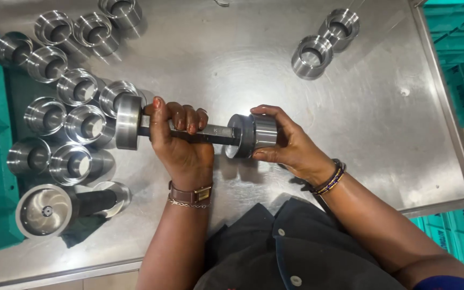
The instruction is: The recorder is assembling and inspecting metal bearing housings and components on a workstation.
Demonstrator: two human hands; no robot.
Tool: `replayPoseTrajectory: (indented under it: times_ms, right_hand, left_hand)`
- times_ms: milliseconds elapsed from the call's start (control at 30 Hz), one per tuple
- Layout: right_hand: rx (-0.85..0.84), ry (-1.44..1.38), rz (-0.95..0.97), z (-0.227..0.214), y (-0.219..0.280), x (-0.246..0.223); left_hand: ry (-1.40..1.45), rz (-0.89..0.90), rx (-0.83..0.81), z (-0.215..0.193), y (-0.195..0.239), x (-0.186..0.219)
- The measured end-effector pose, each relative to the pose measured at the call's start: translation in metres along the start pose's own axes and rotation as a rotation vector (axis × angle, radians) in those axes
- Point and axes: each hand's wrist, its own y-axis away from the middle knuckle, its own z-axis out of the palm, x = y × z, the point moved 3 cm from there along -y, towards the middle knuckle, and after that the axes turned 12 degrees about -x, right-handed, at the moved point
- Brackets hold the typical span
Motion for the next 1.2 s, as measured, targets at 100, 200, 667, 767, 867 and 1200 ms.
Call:
replayPoseTrajectory:
  times_ms: [100, 200, 667, 767, 867, 1200]
  right_hand:
    - [-0.014, 0.025, -0.018, 0.007, -0.004, 0.006]
    - [-0.028, 0.047, -0.068, 0.01, -0.004, 0.007]
    - [0.204, 1.078, 0.223, -0.026, -0.021, -0.043]
    - [0.278, 1.44, 0.469, -0.042, -0.031, -0.044]
    - [0.288, 1.652, 0.309, -0.069, -0.044, -0.03]
    - [0.436, 1.833, 0.188, -0.15, -0.101, -0.033]
  left_hand:
    - [0.064, -0.017, 0.068, 0.0, 0.0, 0.0]
    - [0.077, -0.009, 0.063, -0.003, 0.0, -0.001]
    - [-0.119, 0.089, -0.04, -0.008, 0.001, 0.003]
    - [-0.223, 0.128, -0.052, 0.001, 0.001, 0.007]
    - [-0.254, 0.11, -0.056, -0.003, 0.002, 0.005]
    - [-0.409, 0.0, -0.043, -0.01, 0.009, -0.004]
